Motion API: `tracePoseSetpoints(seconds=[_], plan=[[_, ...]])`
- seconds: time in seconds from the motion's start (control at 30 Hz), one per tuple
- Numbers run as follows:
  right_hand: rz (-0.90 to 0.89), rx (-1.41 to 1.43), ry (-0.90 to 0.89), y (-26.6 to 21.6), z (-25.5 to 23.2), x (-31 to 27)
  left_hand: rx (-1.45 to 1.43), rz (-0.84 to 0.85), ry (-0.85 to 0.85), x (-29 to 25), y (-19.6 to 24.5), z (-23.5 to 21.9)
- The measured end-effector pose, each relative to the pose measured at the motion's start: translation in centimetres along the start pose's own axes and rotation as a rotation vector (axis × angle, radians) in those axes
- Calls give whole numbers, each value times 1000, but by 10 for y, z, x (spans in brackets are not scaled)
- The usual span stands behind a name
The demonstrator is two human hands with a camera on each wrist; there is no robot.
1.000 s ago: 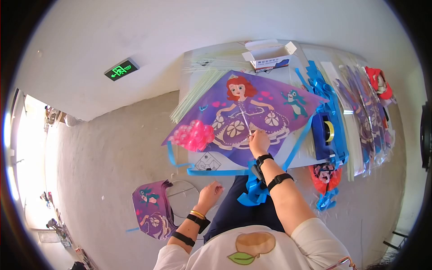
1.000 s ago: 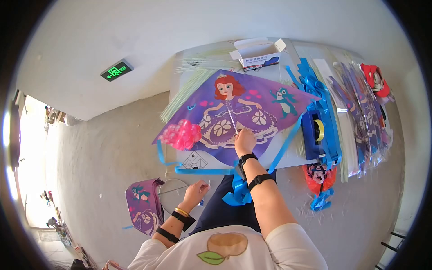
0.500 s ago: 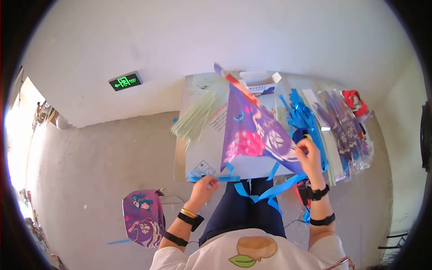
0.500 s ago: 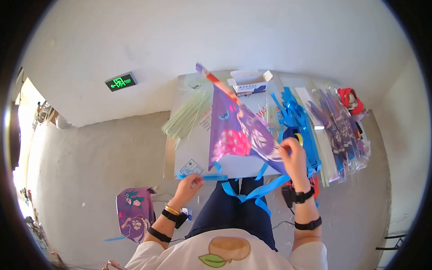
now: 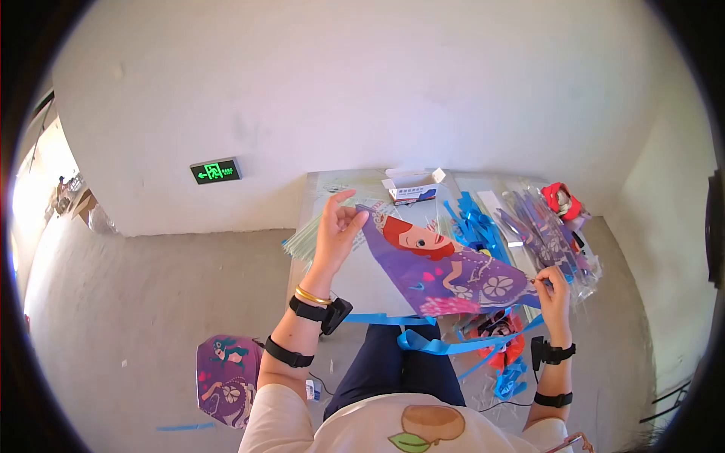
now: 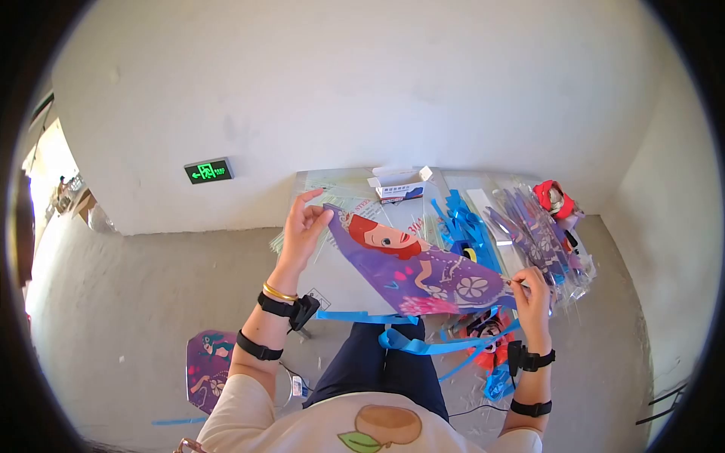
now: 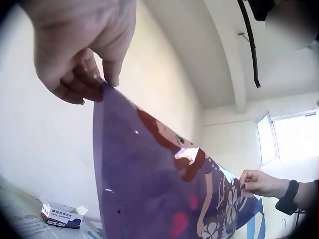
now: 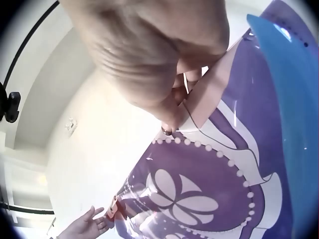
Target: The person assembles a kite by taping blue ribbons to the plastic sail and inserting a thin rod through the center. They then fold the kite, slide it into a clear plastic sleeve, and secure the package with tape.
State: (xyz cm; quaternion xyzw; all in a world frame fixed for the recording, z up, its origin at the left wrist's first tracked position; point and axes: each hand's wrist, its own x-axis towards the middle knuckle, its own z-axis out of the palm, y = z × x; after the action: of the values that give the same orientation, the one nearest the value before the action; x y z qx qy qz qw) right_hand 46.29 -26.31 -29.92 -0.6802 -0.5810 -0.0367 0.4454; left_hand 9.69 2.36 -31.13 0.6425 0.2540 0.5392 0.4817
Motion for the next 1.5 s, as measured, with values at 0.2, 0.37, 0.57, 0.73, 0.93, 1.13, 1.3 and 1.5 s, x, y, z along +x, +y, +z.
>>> tracePoseSetpoints(seconds=[0.2, 0.37, 0.57, 0.73, 0.93, 1.13, 1.3, 1.5], plan=[[-33, 26, 13, -1, -21, -11, -119, -110, -74, -13, 20, -2], [-1, 14, 20, -3, -30, -13, 103, 51, -87, -25, 41, -8], [-54, -39, 66, -3, -45, -13, 262, 87, -206, -27, 77, -18], [-54, -47, 106, -18, -53, -15, 282, 83, -281, -26, 93, -26], [-109, -106, 152, -38, -66, -22, 680, 406, -158, -39, 108, -25], [-125, -79, 145, -55, -68, -20, 711, 429, -23, -37, 108, -36], [-174, -90, 113, -55, -60, -12, 853, 440, 2, -10, 83, -106], [-284, -67, 94, -71, -16, 5, 783, 667, -49, -35, 102, -26]])
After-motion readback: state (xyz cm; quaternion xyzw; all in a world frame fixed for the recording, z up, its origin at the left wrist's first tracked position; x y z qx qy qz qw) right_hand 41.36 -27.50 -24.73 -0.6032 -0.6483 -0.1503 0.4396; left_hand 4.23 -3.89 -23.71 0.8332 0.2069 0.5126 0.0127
